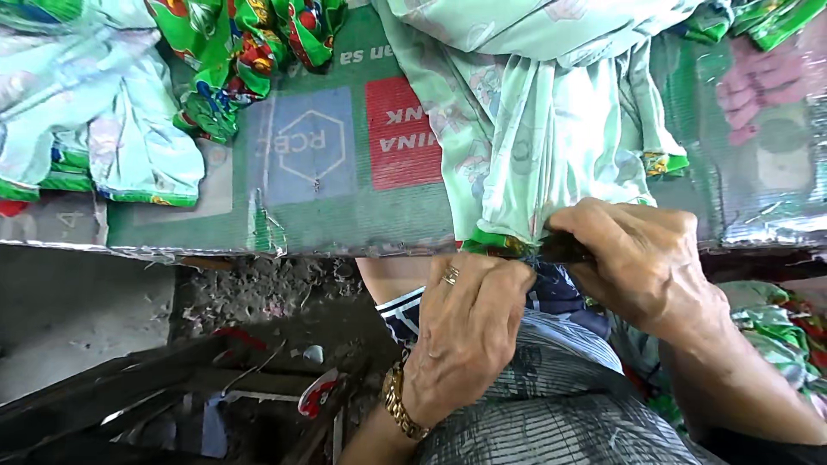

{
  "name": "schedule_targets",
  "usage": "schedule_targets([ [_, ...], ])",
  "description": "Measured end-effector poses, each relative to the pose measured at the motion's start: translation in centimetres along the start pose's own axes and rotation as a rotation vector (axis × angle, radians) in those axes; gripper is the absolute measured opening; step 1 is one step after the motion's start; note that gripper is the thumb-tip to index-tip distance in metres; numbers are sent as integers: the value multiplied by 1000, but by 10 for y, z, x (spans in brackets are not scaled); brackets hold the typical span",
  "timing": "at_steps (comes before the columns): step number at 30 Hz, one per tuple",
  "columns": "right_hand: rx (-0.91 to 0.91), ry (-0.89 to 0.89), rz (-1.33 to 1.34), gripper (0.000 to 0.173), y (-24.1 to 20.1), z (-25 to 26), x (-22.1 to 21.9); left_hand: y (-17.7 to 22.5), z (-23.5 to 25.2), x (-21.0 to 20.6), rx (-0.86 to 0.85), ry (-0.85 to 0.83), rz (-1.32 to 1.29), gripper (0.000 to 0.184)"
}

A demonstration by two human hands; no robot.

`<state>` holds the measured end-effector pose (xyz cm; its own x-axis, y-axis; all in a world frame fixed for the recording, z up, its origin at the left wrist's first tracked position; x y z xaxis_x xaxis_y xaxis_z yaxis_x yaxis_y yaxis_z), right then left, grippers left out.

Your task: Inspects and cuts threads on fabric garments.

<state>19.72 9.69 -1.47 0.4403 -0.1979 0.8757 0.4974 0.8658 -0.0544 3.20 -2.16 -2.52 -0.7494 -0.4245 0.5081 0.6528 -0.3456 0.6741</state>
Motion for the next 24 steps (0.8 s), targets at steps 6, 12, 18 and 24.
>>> schedule_targets([
  [6,21,61,99,18,2,-9,7,0,-4,-6,11,47,-58,7],
  [12,21,83,71,14,-1,-19,3,-2,-4,-8,4,106,-97,5],
  [18,-17,156,115,11,-5,-16,-4,-2,-1,-8,61,131,-190,5],
  [24,-27,168,136,11,-7,-14,-6,-2,-2,-9,66,125,-195,5],
])
Point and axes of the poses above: each hand's wrist, its own z-axis towards the middle knuckle, its own x-axis out of the back of the hand, y = z × x, the point moved 1 cm from there along z, towards the middle knuckle, and after that the axes turned 13 degrees about -z, right-handed, at the moved point
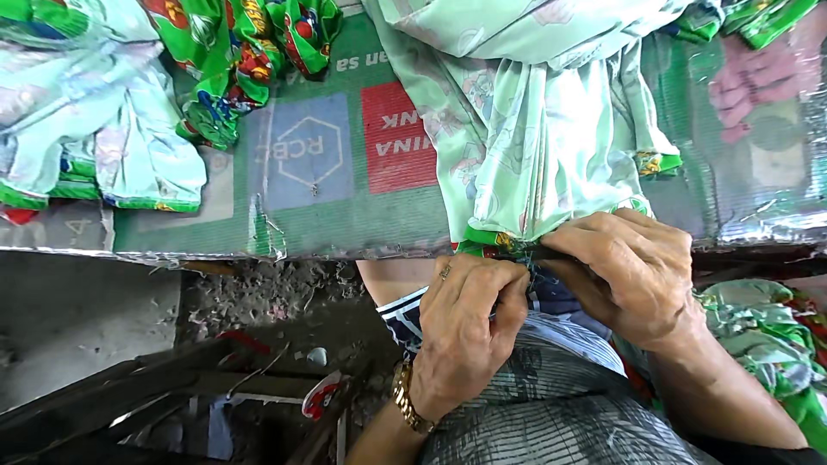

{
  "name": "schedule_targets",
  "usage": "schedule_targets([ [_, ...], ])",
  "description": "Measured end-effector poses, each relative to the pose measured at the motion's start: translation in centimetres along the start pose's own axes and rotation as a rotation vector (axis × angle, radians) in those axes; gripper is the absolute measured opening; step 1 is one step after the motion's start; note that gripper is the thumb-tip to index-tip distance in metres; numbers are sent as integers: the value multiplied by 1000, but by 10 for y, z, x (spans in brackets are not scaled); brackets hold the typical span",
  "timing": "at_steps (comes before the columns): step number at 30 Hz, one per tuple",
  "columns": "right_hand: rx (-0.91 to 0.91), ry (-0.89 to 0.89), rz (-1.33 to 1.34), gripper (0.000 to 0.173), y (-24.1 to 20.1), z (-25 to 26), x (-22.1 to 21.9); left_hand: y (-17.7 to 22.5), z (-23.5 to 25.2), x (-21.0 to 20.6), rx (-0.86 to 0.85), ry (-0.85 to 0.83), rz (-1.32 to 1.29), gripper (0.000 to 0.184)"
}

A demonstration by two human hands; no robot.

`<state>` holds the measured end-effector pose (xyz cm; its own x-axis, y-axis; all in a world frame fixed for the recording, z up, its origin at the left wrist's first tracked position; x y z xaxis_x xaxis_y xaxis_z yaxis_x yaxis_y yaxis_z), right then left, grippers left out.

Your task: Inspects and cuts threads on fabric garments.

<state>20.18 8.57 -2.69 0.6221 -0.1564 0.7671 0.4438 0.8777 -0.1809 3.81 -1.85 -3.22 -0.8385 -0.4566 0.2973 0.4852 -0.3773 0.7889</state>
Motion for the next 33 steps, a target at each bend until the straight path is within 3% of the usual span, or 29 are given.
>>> schedule_targets([
  [8,-6,-26,-14,17,1,1,3,-2,0,1,-18,1,35,4],
  [10,-36,-21,30,18,1,1,5,-2,-3,5,-25,-134,112,9],
  [12,-102,-17,108,22,1,3,8,-2,-5,10,-38,-388,210,21],
  [14,-132,-27,115,29,2,8,9,-4,-5,14,-26,-483,191,28],
  [16,-139,-68,47,30,1,16,6,-3,-1,16,50,-398,62,24],
  [18,-122,-85,-3,18,-1,22,1,-1,4,12,209,-290,-237,21],
  [23,-110,64,83,9,-9,22,15,8,10,-15,616,-181,-1072,39],
  [26,-96,103,76,9,-11,17,19,14,19,-26,779,21,-1339,32],
  [29,-91,124,98,8,-14,8,20,16,28,-31,747,276,-1373,14],
  [33,-68,143,154,7,-14,-1,16,16,28,-26,513,423,-1195,16],
])
Point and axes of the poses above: each hand's wrist, its own z-axis towards the middle knuckle, its own x-axis out of the back of the hand, y = z × x, the point moved 1 cm from there along z, towards the middle knuckle, and after that the axes turned 13 degrees about -z, right-handed, at the moved point
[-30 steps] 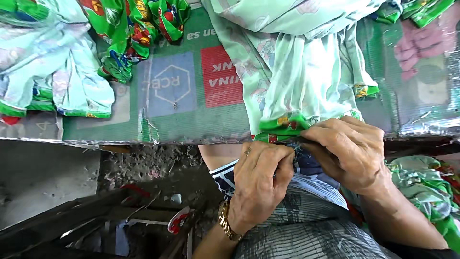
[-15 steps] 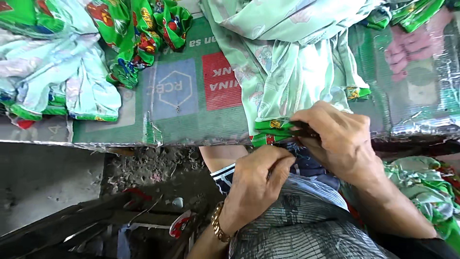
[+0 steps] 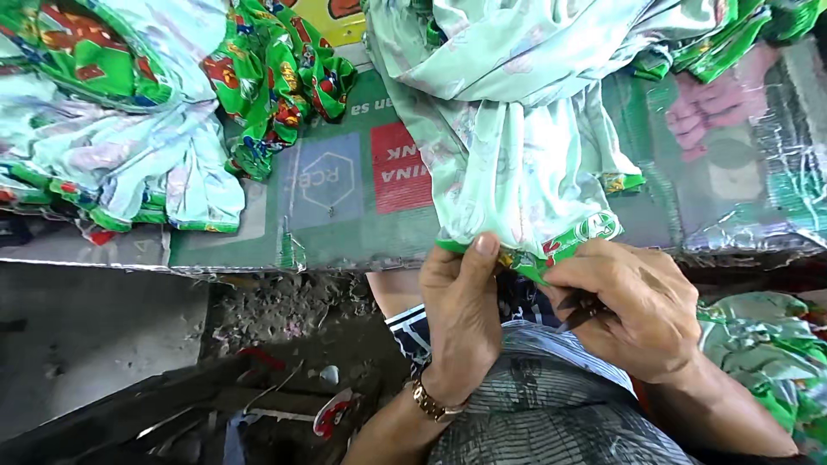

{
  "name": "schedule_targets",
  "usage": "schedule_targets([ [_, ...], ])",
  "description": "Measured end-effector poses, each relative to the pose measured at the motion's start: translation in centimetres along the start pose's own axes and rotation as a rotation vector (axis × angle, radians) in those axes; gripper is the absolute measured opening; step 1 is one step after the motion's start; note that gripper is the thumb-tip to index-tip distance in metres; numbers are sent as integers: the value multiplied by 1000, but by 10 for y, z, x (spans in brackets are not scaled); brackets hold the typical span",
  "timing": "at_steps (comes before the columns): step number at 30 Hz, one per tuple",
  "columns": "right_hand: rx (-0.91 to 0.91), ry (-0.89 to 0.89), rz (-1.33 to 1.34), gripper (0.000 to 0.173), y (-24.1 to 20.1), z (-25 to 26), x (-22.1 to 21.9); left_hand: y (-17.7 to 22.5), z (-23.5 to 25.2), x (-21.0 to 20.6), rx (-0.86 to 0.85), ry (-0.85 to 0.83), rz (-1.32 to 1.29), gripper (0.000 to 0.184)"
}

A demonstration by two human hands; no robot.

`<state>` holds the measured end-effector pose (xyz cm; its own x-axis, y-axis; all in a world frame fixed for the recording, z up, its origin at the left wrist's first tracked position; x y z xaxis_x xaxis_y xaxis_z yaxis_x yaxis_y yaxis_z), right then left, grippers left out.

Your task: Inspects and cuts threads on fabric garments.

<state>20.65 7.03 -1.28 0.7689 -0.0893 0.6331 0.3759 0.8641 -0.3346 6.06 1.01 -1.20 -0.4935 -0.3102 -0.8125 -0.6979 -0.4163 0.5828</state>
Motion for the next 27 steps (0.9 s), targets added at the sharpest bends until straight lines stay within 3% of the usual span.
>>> schedule_targets([
  [4,-6,-3,65,7,2,1,-5,7,-7,1,-232,-130,207,14],
  [9,-28,107,129,14,1,12,-7,11,-2,6,-184,-75,158,14],
  [17,231,174,-136,9,4,27,-28,13,-4,8,0,45,42,13],
  [19,139,129,30,4,5,28,-29,13,-5,10,16,58,29,14],
  [23,-109,-39,672,3,10,33,-26,12,-7,11,4,45,-3,14],
  [27,-209,-121,880,7,10,32,-23,12,-6,11,13,39,-36,16],
])
Point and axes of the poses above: each hand's wrist, its own z-axis towards the middle knuckle, its own x-axis out of the back of the hand, y = z × x, the point moved 1 cm from there along z, towards the middle knuckle, and after that the axes turned 13 degrees about -z, right-handed, at the moved point
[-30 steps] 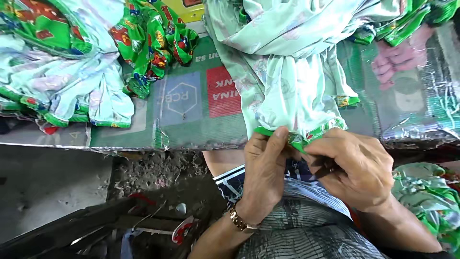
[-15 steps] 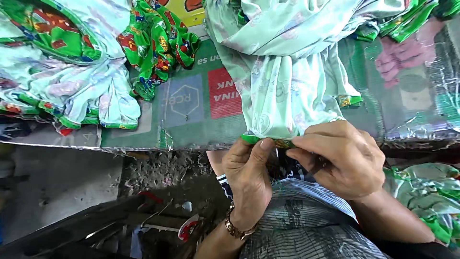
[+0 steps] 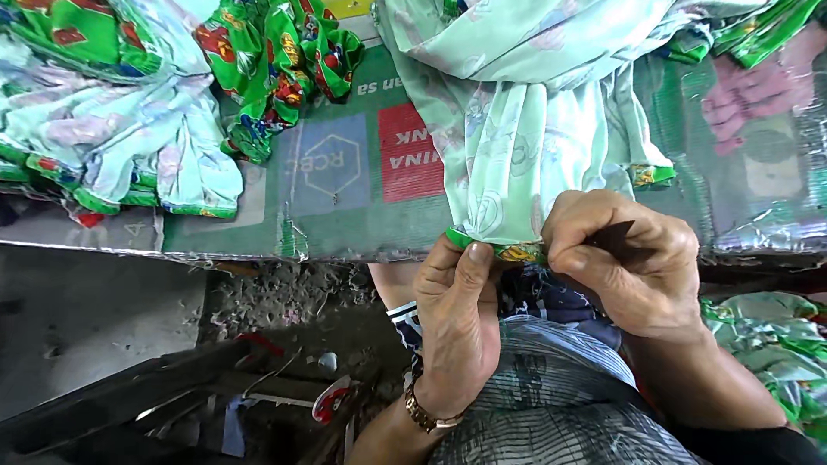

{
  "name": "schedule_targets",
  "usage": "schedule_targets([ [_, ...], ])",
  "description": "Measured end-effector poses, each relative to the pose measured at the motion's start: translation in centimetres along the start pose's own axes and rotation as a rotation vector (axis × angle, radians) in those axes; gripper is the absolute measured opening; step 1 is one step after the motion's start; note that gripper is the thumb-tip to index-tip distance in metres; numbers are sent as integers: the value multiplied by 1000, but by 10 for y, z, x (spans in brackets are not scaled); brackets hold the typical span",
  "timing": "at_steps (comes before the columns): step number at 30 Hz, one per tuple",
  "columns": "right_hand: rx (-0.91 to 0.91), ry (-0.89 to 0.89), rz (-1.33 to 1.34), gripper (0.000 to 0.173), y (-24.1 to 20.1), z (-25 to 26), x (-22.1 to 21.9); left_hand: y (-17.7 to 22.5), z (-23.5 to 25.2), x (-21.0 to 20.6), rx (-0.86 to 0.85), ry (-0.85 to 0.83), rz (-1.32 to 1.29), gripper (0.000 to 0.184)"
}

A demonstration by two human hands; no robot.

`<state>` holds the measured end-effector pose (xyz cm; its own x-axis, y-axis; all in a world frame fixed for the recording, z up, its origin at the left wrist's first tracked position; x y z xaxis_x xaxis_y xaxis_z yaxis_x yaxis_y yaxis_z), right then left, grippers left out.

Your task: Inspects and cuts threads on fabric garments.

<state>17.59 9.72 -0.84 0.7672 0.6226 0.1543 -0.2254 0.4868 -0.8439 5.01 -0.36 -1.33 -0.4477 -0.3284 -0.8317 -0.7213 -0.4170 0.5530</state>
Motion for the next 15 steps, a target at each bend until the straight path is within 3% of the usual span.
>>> schedule_targets([
  [2,-32,-15,5,6,-3,-1,1,0,1,1,8,-9,-16,18],
  [4,-24,-28,-179,6,-8,-3,3,0,2,1,10,-12,-25,19],
  [7,16,-37,-550,32,-13,-9,9,2,5,1,5,-7,-45,18],
  [15,115,36,-743,22,-15,-9,10,5,7,3,13,-13,-51,18],
])
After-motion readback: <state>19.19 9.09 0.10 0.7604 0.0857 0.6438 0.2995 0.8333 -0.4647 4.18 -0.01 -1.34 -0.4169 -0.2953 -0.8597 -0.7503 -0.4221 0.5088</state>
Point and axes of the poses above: each hand's wrist, its own z-axis towards the middle knuckle, its own x-axis out of the back of the hand, y = z × x, the point moved 1 cm from there along z, towards the middle knuckle, and after that the axes turned 13 degrees about -z, right-handed, at the moved point
